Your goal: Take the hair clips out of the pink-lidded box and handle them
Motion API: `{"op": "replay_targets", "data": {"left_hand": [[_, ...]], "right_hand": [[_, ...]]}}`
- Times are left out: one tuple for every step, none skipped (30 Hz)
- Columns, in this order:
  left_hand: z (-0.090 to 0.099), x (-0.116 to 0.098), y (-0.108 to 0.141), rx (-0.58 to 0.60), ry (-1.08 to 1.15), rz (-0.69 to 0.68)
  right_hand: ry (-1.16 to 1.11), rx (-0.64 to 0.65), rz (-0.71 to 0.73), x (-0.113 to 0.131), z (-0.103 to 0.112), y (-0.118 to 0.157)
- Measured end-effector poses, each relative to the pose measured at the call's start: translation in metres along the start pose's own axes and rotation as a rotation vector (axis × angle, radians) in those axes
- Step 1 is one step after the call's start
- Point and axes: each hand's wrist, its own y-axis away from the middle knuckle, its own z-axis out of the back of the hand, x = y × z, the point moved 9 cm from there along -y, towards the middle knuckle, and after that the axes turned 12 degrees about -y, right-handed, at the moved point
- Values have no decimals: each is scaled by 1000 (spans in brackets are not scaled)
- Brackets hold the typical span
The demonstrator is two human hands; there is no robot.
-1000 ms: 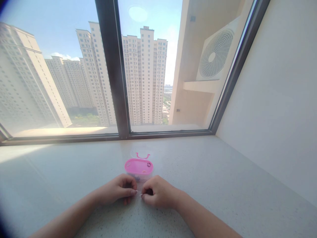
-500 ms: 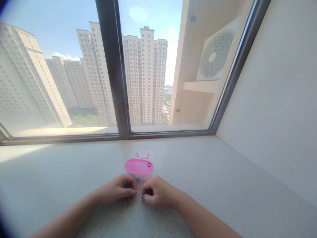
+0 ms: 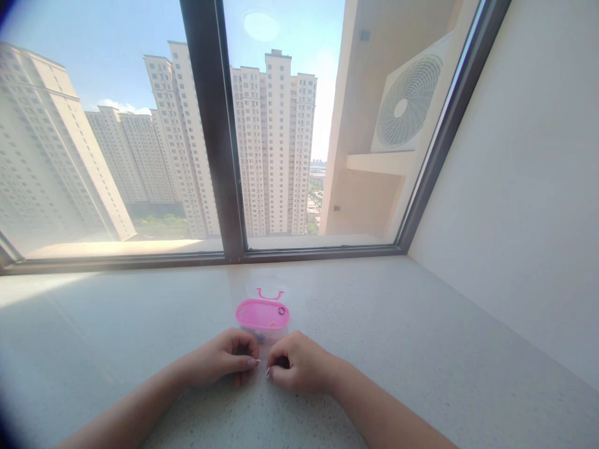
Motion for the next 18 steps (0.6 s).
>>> {"op": "replay_targets", "data": {"left_hand": [[0, 0, 0, 0, 0, -2], [0, 0, 0, 0, 0, -3], [0, 0, 0, 1, -1, -2], [0, 0, 0, 2, -3, 1], [0, 1, 0, 2, -5, 4], [0, 1, 0, 1, -6, 6], [0, 1, 0, -1, -6, 8], [0, 1, 0, -3, -7, 9], [1, 2, 0, -4, -9, 9], [1, 2, 0, -4, -11, 10], [1, 2, 0, -4, -13, 11], [1, 2, 0, -5, -14, 12], [1, 2, 0, -5, -14, 13], [1, 2, 0, -8, -14, 13], [1, 1, 0, -8, -14, 12], [1, 1, 1, -9, -14, 11], [1, 1, 1, -8, -14, 9], [1, 0, 1, -5, -15, 8]], "right_hand": [[1, -1, -3, 0, 0, 0], [2, -2, -6, -1, 0, 0], [4, -3, -8, -1, 0, 0], [7, -5, -8, -1, 0, 0], [10, -6, -7, -1, 0, 0], [12, -7, -5, -1, 1, 0], [15, -7, -3, 0, 1, 0], [16, -7, -2, 0, 1, -1], [16, -9, -1, 1, 1, -1], [16, -9, -1, 1, 2, -1], [15, -8, -2, 2, 2, -1], [13, -8, -2, 2, 2, -1], [13, -7, -3, 3, 2, -1], [13, -7, -4, 3, 2, -1], [14, -6, -5, 4, 2, -1], [14, -7, -7, 4, 2, -1], [14, -9, -7, 4, 2, -1], [12, -11, -8, 4, 2, -1]]}}
